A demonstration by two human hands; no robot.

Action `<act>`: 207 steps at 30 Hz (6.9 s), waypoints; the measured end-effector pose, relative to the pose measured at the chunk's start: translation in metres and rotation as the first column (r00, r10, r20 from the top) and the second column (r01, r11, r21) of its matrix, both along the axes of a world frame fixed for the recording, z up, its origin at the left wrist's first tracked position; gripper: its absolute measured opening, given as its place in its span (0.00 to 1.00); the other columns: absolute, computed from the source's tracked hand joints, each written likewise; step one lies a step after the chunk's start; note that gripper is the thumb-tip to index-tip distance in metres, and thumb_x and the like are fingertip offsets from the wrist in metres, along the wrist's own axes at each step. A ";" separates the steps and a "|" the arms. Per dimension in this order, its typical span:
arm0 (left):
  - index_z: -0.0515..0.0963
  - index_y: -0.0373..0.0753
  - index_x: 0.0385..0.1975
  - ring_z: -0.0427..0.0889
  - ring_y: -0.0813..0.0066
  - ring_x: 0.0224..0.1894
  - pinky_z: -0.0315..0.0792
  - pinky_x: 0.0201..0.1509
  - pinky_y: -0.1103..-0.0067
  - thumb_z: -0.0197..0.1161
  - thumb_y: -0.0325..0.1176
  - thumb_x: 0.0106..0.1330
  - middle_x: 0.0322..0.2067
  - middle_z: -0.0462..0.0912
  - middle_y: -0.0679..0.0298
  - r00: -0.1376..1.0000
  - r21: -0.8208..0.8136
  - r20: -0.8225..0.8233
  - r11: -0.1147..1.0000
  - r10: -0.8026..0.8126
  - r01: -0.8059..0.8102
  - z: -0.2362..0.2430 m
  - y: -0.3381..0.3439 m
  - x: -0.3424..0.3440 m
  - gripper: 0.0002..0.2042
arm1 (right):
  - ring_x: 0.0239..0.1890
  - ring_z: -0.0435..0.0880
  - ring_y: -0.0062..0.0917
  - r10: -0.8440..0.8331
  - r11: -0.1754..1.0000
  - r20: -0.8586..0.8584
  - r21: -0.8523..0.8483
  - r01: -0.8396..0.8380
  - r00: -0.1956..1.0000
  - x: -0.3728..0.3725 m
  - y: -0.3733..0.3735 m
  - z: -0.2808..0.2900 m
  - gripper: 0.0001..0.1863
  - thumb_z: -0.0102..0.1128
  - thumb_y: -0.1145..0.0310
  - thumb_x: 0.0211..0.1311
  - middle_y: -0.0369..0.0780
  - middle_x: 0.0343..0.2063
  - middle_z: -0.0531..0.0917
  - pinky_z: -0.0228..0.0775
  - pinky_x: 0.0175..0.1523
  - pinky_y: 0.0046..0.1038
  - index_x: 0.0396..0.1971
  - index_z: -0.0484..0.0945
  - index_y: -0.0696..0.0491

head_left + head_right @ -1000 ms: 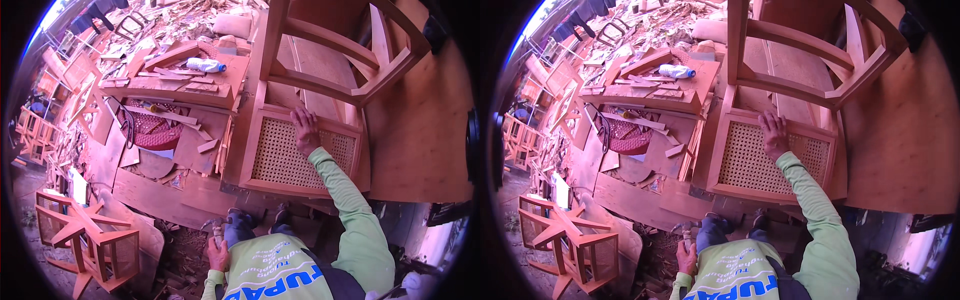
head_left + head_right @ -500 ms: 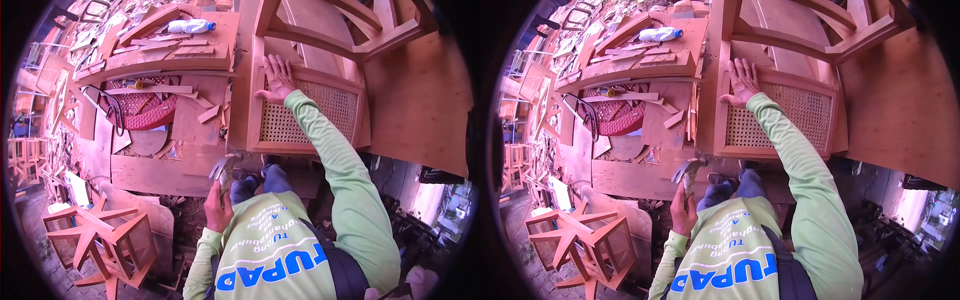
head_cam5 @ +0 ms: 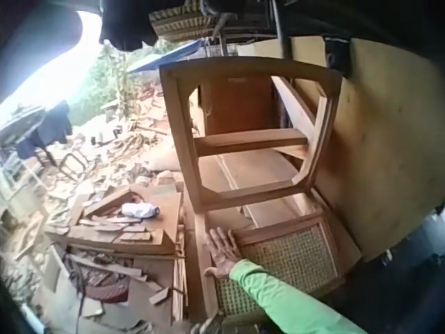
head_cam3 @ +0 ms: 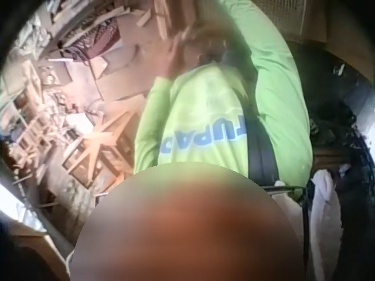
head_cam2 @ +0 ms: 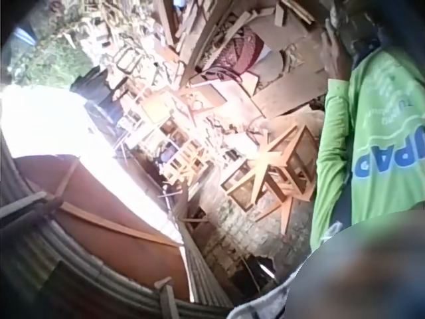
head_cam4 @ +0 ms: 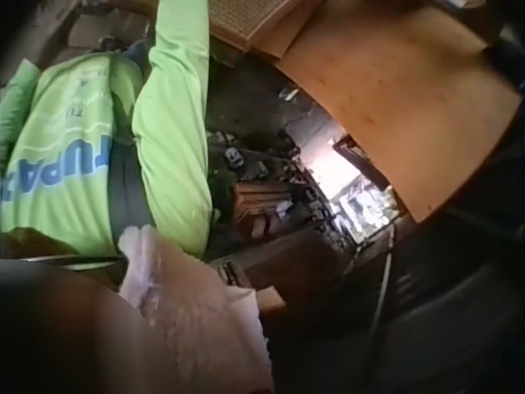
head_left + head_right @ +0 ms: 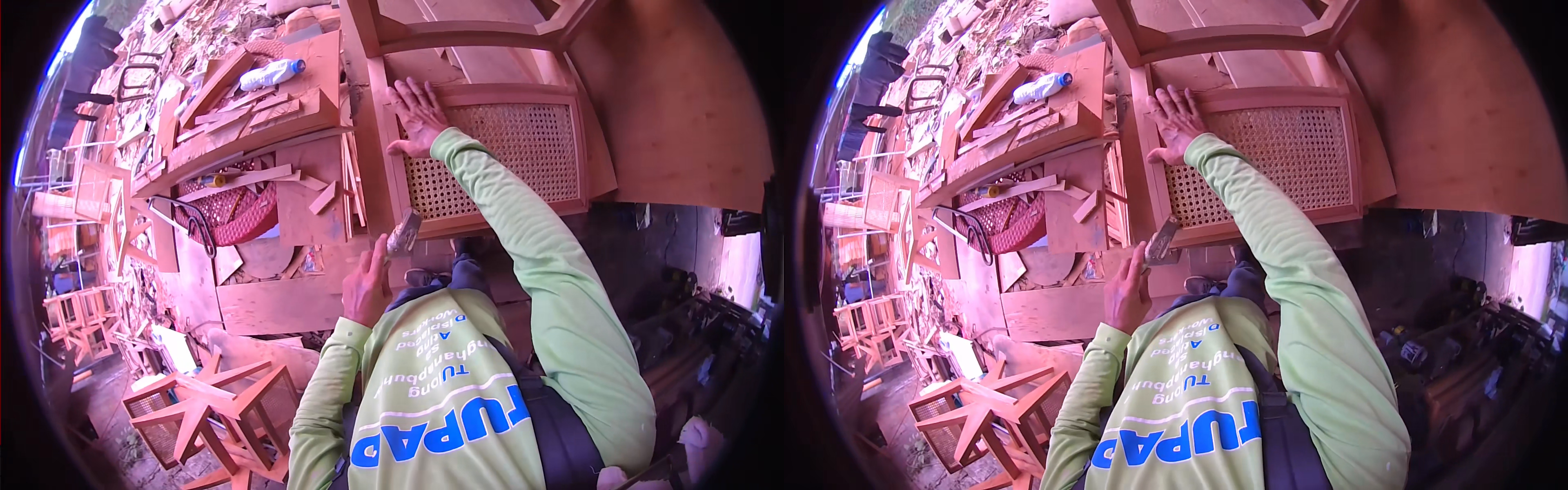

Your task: Applying glue and hammering wooden trim onto the frame of a chair.

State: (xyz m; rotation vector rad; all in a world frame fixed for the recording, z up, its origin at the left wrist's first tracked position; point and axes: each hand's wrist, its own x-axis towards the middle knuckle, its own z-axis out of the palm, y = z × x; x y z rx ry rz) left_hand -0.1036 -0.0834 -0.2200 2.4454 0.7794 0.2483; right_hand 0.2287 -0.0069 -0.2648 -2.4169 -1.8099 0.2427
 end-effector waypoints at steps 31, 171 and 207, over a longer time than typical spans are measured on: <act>0.64 0.37 0.72 0.83 0.40 0.37 0.75 0.37 0.56 0.60 0.22 0.70 0.44 0.82 0.42 0.968 -0.063 0.227 0.993 0.109 -0.097 0.006 -0.020 -0.018 0.29 | 0.82 0.32 0.51 0.451 0.884 -0.046 -0.114 -0.453 0.892 -0.042 -0.100 0.009 0.72 0.82 0.41 0.39 0.44 0.82 0.36 0.27 0.82 0.58 0.81 0.44 0.47; 0.81 0.26 0.55 0.83 0.46 0.59 0.75 0.65 0.69 0.65 0.33 0.55 0.57 0.81 0.38 0.556 0.264 -0.361 0.654 0.749 -0.709 -0.001 0.458 0.154 0.26 | 0.82 0.34 0.56 0.504 0.835 -0.068 -0.218 -0.505 0.861 -0.038 -0.100 0.037 0.74 0.80 0.38 0.34 0.49 0.81 0.40 0.27 0.82 0.59 0.79 0.48 0.57; 0.74 0.31 0.57 0.84 0.44 0.50 0.78 0.55 0.61 0.69 0.41 0.67 0.48 0.83 0.43 0.930 -0.318 0.037 0.886 0.366 -0.336 -0.064 0.045 0.077 0.25 | 0.82 0.38 0.53 0.363 0.929 -0.028 -0.062 -0.364 0.931 -0.058 -0.112 0.017 0.73 0.87 0.55 0.31 0.48 0.81 0.42 0.35 0.83 0.54 0.78 0.48 0.57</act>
